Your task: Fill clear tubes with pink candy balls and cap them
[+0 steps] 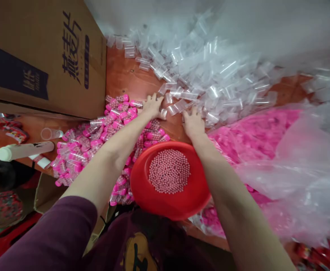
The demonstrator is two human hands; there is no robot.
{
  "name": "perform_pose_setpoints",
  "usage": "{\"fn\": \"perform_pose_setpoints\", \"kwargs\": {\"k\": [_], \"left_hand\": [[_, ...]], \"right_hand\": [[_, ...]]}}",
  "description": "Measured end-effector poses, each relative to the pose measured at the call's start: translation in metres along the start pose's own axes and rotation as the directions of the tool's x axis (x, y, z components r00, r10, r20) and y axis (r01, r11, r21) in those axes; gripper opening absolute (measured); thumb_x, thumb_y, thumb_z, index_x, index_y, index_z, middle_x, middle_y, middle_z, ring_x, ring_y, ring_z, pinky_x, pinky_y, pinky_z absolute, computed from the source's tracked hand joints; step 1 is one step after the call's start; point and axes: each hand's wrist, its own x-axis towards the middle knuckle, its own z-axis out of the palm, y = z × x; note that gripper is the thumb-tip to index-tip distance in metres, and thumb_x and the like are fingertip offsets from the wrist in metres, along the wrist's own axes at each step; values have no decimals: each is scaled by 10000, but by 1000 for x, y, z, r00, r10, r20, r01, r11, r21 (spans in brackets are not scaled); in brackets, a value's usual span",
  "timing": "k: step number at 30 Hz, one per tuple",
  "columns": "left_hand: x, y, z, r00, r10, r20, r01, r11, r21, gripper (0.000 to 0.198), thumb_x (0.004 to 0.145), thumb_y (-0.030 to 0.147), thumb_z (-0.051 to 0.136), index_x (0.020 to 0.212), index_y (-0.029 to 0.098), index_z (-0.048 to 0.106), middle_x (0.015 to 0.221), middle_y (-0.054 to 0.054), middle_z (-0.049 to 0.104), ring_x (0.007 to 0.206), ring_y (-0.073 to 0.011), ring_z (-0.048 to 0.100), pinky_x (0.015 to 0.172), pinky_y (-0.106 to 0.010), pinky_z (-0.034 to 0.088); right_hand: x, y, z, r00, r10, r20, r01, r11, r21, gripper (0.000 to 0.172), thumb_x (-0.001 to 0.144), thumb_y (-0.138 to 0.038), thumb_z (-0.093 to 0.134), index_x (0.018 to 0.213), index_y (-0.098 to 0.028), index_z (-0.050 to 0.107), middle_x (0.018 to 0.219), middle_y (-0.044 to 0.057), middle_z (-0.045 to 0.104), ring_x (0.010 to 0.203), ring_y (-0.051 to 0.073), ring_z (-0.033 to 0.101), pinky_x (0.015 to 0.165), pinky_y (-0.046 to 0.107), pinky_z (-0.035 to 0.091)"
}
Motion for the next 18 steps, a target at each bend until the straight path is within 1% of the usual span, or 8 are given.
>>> {"fn": "perform_pose_setpoints", "kwargs": {"k": [2, 4, 7, 10, 13, 14, 16, 18], "left_hand": [[2, -2, 7, 996, 72, -49, -73, 997, -14, 938, 763, 428, 957, 1590, 279, 540, 1738, -171, 366, 1585, -461, 362, 1262, -627, 422], [0, 1, 21, 985, 145, -96, -150, 988, -48, 789, 820, 302, 896, 1546, 287, 587, 1662, -148, 448, 1551, -430, 409, 1229, -570, 479], [3, 11, 46, 966, 186, -177, -211, 969, -132, 756, 831, 52, 761, 1524, 307, 601, 1568, -136, 529, 1499, -420, 479, 1192, -590, 509], [19, 24, 61, 958, 127, -258, -220, 902, -372, 737, 770, -84, 689, 1414, 275, 661, 1409, -116, 631, 1391, -406, 598, 1156, -617, 530], [26, 31, 49, 956, 107, -273, -267, 699, -663, 631, 724, -114, 701, 1275, 192, 675, 1096, -33, 688, 1175, -319, 726, 1102, -551, 573], [20, 31, 40, 941, 170, -294, -332, 645, -689, 603, 716, -111, 703, 1248, 169, 671, 1073, -18, 683, 1163, -297, 729, 1103, -526, 569], [-8, 30, 16, 898, 321, -302, -440, 608, -661, 607, 688, -132, 666, 1223, 156, 667, 1149, -10, 681, 1233, -268, 704, 1146, -466, 530], [-56, 28, -6, 832, 497, -247, -529, 576, -623, 620, 681, -98, 673, 1233, 185, 672, 1167, -5, 694, 1189, -247, 714, 1090, -409, 551]], "right_hand": [[10, 2, 3, 1000, -20, 0, 20, 1000, 0, 522, 1003, -135, 548, 1522, -176, 581, 1704, 279, 355, 1506, 520, 444, 1070, 691, 564], [18, 6, 8, 999, -45, -13, 45, 998, 31, 464, 1001, -150, 557, 1462, -140, 616, 1649, 281, 416, 1464, 495, 487, 1112, 684, 537], [29, 14, 21, 996, -64, -57, 71, 991, 112, 501, 916, -166, 693, 1409, -104, 627, 1548, 282, 501, 1415, 481, 531, 1148, 700, 499], [43, 25, 36, 989, -52, -140, 86, 965, 249, 584, 813, -163, 791, 1372, -87, 640, 1485, 275, 554, 1358, 461, 589, 1158, 703, 494], [50, 36, 42, 968, -6, -249, 115, 898, 425, 461, 869, -269, 784, 1298, -139, 678, 1410, 216, 651, 1313, 383, 645, 1192, 644, 507], [46, 39, 40, 958, 25, -286, 122, 867, 484, 408, 904, -329, 767, 1271, -170, 688, 1368, 184, 690, 1296, 352, 664, 1197, 618, 516], [24, 45, 30, 934, 108, -340, 130, 785, 606, 368, 959, -466, 721, 1239, -228, 694, 1273, 120, 750, 1231, 299, 710, 1155, 581, 563], [-18, 50, 12, 921, 200, -335, 124, 662, 739, 438, 969, -599, 682, 1250, -263, 686, 1178, 79, 779, 1096, 266, 763, 1012, 547, 641]]}}
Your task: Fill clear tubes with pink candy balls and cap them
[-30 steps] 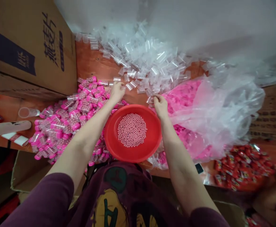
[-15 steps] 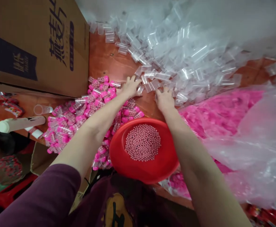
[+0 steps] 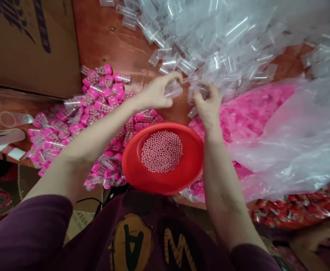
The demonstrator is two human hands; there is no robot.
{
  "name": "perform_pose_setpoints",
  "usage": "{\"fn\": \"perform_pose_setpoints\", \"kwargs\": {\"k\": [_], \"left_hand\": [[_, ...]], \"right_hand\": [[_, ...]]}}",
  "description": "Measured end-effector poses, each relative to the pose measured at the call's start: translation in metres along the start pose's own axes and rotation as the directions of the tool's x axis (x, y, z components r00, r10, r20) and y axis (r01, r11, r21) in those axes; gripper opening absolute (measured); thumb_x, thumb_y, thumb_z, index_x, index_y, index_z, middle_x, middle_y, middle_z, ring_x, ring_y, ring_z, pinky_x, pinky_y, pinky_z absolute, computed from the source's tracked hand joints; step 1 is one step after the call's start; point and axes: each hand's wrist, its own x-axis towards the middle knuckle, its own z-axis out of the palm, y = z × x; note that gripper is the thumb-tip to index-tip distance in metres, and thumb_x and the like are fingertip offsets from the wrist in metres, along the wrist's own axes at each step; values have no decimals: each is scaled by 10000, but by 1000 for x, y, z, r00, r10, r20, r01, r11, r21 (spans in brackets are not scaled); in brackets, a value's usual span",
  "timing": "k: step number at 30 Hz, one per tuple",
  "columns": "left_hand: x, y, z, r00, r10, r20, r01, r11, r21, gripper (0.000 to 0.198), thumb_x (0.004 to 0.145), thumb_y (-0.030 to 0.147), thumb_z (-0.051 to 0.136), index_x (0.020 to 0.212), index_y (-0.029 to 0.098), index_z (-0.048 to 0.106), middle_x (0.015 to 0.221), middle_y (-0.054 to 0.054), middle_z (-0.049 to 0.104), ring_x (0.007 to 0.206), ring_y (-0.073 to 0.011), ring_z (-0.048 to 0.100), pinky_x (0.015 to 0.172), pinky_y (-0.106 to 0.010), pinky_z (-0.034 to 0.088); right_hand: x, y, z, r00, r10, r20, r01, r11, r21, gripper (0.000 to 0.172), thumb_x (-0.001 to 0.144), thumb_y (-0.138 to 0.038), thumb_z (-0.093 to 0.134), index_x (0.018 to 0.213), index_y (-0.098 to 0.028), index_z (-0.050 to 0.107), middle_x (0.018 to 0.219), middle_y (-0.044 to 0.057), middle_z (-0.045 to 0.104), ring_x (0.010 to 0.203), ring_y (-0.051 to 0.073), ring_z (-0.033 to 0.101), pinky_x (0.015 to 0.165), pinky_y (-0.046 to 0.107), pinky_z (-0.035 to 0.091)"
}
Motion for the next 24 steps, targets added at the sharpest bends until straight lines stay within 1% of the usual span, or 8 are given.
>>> {"fn": "perform_pose_setpoints", "kwargs": {"k": [2, 4, 6, 11, 14, 17, 20, 24], "left_hand": [[-46, 37, -1, 976, -36, 214, 24, 998, 58, 592, 686, -23, 730, 1212, 246, 694, 1096, 5, 731, 1010, -232, 745, 942, -374, 592], [-93, 62, 11, 907, -111, 405, 32, 980, 198, 483, 735, 61, 738, 1161, 288, 711, 999, 1, 755, 863, -225, 738, 801, -358, 575], [-133, 71, 33, 864, -204, 459, 28, 932, 362, 446, 802, 175, 741, 1224, 311, 698, 1020, -34, 777, 865, -258, 746, 740, -376, 547], [-200, 56, 94, 789, -460, 407, 83, 737, 670, 426, 992, 252, 540, 1409, 227, 623, 1147, -156, 780, 960, -329, 766, 735, -423, 542], [-230, 44, 115, 763, -485, 428, 81, 728, 680, 529, 903, 293, 752, 1407, 186, 628, 1304, -189, 733, 1212, -380, 695, 956, -481, 565], [-251, 32, 128, 816, -452, 359, 151, 768, 623, 752, 766, 332, 917, 1433, 148, 623, 1462, -223, 654, 1382, -437, 572, 1162, -596, 468], [-257, 21, 143, 879, -457, 134, 369, 831, 416, 598, 896, 275, 786, 1449, 119, 619, 1465, -221, 660, 1378, -385, 591, 1196, -570, 461], [-255, 16, 164, 844, -527, 99, 536, 835, -125, 285, 956, 157, 634, 1224, 155, 731, 1195, -112, 778, 1076, -225, 722, 1061, -420, 574]], "right_hand": [[-47, -19, -33, 995, 84, 53, -93, 975, 201, 541, 944, -703, 668, 1284, -283, 675, 1032, 50, 787, 905, 238, 787, 832, 490, 679], [-101, -36, -60, 973, 142, 182, -197, 923, 331, 590, 890, -752, 710, 1255, -288, 703, 940, 40, 784, 802, 226, 777, 722, 432, 670], [-153, -44, -70, 934, 211, 289, -308, 885, 348, 555, 858, -751, 748, 1153, -281, 756, 991, 50, 800, 820, 213, 766, 714, 391, 660], [-244, -32, -28, 790, 402, 463, -547, 803, 236, 448, 905, -638, 727, 1092, -234, 772, 716, -32, 691, 583, 124, 595, 562, 275, 544], [-285, -21, 8, 751, 450, 483, -577, 803, 149, 456, 977, -586, 616, 1252, -238, 723, 775, -19, 728, 569, 134, 612, 543, 285, 554], [-316, -20, 25, 838, 382, 389, -430, 902, 43, 384, 1023, -469, 571, 1282, -231, 725, 1140, 88, 810, 934, 214, 775, 881, 418, 675], [-334, -24, 29, 922, 232, 310, -253, 967, 28, 346, 1043, -409, 574, 1294, -236, 738, 1448, 123, 728, 1416, 252, 652, 1282, 513, 487], [-347, -29, 35, 954, 136, 267, -178, 974, 139, 400, 1076, -406, 505, 1418, -261, 651, 1586, 92, 641, 1561, 215, 533, 1361, 507, 405]]}}
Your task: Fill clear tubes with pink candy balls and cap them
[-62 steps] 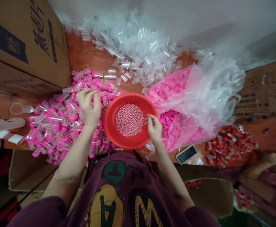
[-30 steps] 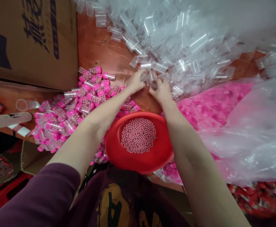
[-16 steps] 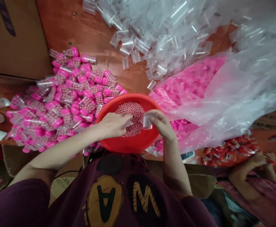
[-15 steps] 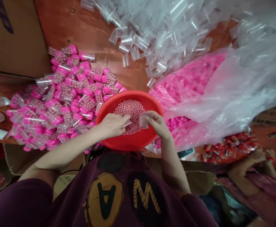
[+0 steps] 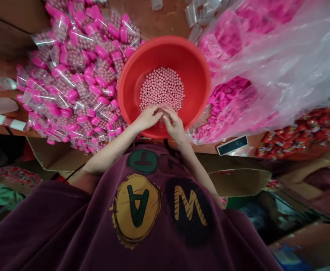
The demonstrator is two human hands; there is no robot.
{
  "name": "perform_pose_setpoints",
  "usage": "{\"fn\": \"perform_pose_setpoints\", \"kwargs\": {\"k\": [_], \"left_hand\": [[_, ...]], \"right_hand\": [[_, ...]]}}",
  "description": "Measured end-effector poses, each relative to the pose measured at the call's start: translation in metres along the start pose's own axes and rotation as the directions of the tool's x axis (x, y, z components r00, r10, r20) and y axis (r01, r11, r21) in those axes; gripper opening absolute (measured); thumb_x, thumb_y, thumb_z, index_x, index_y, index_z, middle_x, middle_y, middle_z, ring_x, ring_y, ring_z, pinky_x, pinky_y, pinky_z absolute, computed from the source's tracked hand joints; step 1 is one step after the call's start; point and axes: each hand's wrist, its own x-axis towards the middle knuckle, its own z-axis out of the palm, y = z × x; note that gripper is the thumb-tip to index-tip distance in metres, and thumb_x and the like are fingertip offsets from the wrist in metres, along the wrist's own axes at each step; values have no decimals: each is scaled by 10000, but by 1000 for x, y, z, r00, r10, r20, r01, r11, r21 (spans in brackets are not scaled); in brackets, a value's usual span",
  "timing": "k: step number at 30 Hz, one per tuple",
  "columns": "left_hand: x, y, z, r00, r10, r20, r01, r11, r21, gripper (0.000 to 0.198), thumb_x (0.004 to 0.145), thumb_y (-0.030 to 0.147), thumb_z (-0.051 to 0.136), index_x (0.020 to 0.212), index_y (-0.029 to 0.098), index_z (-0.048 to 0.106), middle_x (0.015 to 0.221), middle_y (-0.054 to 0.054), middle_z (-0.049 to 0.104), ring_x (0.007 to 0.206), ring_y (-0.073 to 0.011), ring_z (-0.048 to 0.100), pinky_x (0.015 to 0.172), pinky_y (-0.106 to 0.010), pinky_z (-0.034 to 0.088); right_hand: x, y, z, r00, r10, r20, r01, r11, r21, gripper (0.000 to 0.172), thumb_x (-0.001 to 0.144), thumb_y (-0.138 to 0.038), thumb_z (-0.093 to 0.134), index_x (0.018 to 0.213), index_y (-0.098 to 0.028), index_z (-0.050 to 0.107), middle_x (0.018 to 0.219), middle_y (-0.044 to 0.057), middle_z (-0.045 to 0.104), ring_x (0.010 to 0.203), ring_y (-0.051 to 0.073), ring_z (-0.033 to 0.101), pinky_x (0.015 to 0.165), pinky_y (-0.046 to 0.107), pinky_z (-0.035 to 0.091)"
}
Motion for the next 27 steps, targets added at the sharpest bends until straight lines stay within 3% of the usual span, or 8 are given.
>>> {"fn": "perform_pose_setpoints", "kwargs": {"k": [3, 6, 9, 13, 17, 20, 23, 27], "left_hand": [[-3, 3, 11, 991, -133, -7, 122, 931, -345, 119, 912, 107, 646, 984, 159, 725, 873, -31, 753, 760, -152, 692, 852, -342, 613], [-8, 2, 13, 954, -282, -105, 203, 862, -463, 139, 819, 24, 656, 826, 162, 656, 713, 10, 678, 621, -132, 633, 737, -319, 593], [-7, -5, 6, 930, -274, -244, 161, 902, -402, 213, 740, -30, 616, 810, 169, 650, 722, 19, 666, 647, -130, 625, 740, -303, 575], [-3, -18, -7, 916, -128, -381, 43, 974, -223, 402, 672, -38, 563, 976, 194, 687, 866, 18, 712, 701, -119, 612, 741, -263, 547], [-8, -22, -8, 920, -71, -385, 0, 983, -182, 467, 693, -24, 577, 1080, 218, 677, 987, -2, 737, 718, -116, 614, 727, -250, 548], [-17, -21, -1, 937, -53, -346, -16, 981, -194, 450, 716, -43, 577, 1085, 203, 656, 1091, -27, 738, 747, -105, 621, 771, -254, 567], [-25, -23, 8, 958, -70, -277, 5, 973, -231, 412, 773, -22, 583, 1118, 198, 626, 1135, -45, 731, 777, -107, 646, 789, -263, 586], [-19, -27, 8, 925, -42, -378, -9, 991, -132, 395, 884, 69, 611, 1252, 212, 596, 1319, -105, 695, 1096, -193, 710, 1016, -377, 607]], "right_hand": [[-5, -1, 11, 1000, -7, -6, 8, 996, 86, 545, 1067, -387, 478, 1585, -220, 445, 1668, 136, 555, 1574, 214, 526, 1345, 489, 438], [-9, -4, 18, 1000, 21, -21, -19, 997, 71, 629, 1043, -349, 491, 1628, -197, 318, 1654, 161, 563, 1555, 222, 546, 1324, 487, 462], [-10, -6, 17, 983, 89, -162, -91, 996, -9, 477, 1060, -293, 400, 1525, -202, 450, 1425, 145, 720, 1370, 233, 681, 1245, 490, 536], [-8, -7, 9, 956, 100, -276, -153, 972, -180, 370, 1061, -285, 411, 1363, -207, 610, 1341, 148, 676, 1252, 272, 703, 1179, 519, 577], [-11, -16, 4, 975, 159, -156, -205, 913, -353, 483, 998, -349, 625, 1459, -211, 582, 1448, 179, 603, 1289, 366, 673, 1186, 610, 554], [-16, -25, 10, 999, 36, -11, -38, 933, -357, 576, 972, -309, 662, 1526, -212, 538, 1569, 166, 562, 1457, 366, 574, 1285, 581, 478], [-16, -25, 18, 995, -62, 85, 85, 945, -316, 451, 1007, -260, 568, 1452, -196, 602, 1512, 153, 629, 1467, 322, 569, 1312, 549, 455], [8, -16, 7, 1000, -20, -15, 13, 924, -382, 474, 976, -211, 554, 1446, -159, 591, 1448, 186, 642, 1388, 333, 611, 1259, 564, 500]]}}
